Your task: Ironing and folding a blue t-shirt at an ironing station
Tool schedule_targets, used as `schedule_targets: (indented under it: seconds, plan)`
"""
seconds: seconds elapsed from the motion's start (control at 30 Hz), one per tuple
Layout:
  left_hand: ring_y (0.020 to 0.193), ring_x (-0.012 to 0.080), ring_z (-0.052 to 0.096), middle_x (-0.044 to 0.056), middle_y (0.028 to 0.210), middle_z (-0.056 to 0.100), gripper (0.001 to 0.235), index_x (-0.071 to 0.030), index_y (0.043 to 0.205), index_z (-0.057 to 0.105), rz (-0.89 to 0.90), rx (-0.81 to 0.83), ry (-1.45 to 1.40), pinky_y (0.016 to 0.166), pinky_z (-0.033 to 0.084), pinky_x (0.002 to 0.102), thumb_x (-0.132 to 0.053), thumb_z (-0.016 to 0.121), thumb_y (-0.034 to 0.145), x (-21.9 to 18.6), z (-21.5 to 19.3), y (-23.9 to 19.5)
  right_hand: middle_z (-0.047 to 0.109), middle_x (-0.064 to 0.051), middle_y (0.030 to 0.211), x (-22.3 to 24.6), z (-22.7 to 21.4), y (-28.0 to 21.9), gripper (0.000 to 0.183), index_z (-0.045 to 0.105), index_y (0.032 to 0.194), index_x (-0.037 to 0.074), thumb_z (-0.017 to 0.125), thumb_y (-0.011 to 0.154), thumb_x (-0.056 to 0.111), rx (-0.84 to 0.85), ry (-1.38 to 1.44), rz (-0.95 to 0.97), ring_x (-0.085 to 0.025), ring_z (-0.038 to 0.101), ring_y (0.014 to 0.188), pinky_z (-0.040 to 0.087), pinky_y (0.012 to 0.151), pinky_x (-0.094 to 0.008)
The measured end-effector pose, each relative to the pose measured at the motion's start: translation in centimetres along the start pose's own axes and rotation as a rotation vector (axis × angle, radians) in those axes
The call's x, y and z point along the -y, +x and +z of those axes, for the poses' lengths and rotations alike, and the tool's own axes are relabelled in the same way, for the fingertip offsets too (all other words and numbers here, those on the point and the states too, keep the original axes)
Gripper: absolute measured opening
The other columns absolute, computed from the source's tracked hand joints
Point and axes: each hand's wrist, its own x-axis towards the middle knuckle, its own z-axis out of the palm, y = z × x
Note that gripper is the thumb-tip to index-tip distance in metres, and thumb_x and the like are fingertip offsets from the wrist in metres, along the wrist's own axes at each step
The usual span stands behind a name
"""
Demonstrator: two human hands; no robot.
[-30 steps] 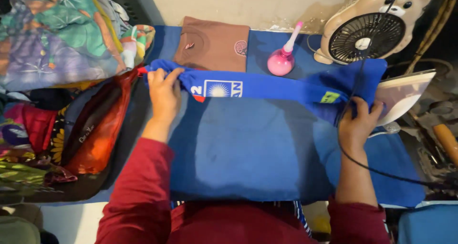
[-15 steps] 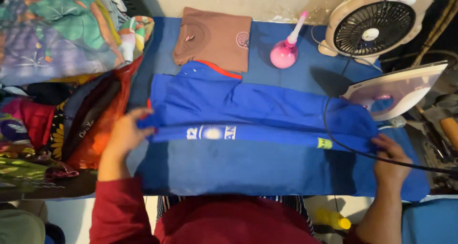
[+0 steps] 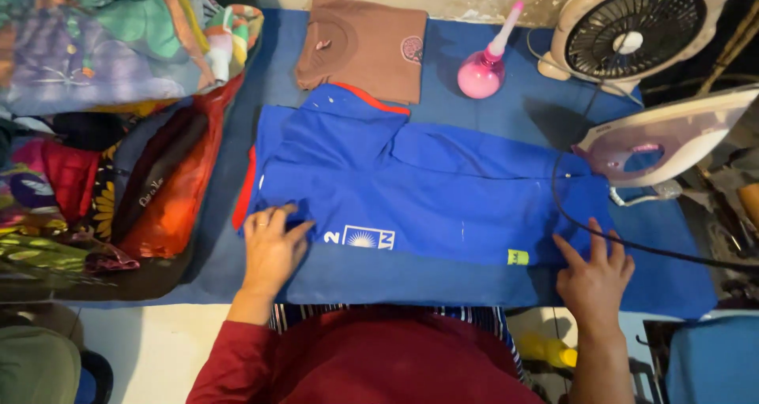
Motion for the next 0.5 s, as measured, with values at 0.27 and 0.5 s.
schedule_targets:
  seconds: [0.27,0.5]
  plan:
    - [0.077,0.0158,0.062,-0.008,0.104,0.067,0.013,-0.033,0.09,0.073,0.138,-0.179,0.028,0.063,0.05,0.03,-0.023,0.069,0.084,-4.2,4.1,2.3,0.071,0.008,0.122,0.7,6.9,-1.2,0.038,0.075,0.112,0.043,0.066,0.08,0.026,0.085,0.181,-0.138,-0.021,0.071,0.104,0.06,0.085,-0.037]
    - [0.063,0.0123,0.067,-0.013,0.101,0.07,0.01,-0.032,0.097,0.071,0.176,-0.187,-0.007,0.061,0.055,0.025,-0.029,0.062,0.094,-4.7,-1.7,0.7,0.075,0.005,0.102,-2.9,3.6,-0.3,0.016,0.075,0.09,0.028,0.069,0.085,0.014,-0.143,0.362,-0.223,-0.023,0.07,0.099,0.057,0.09,-0.035]
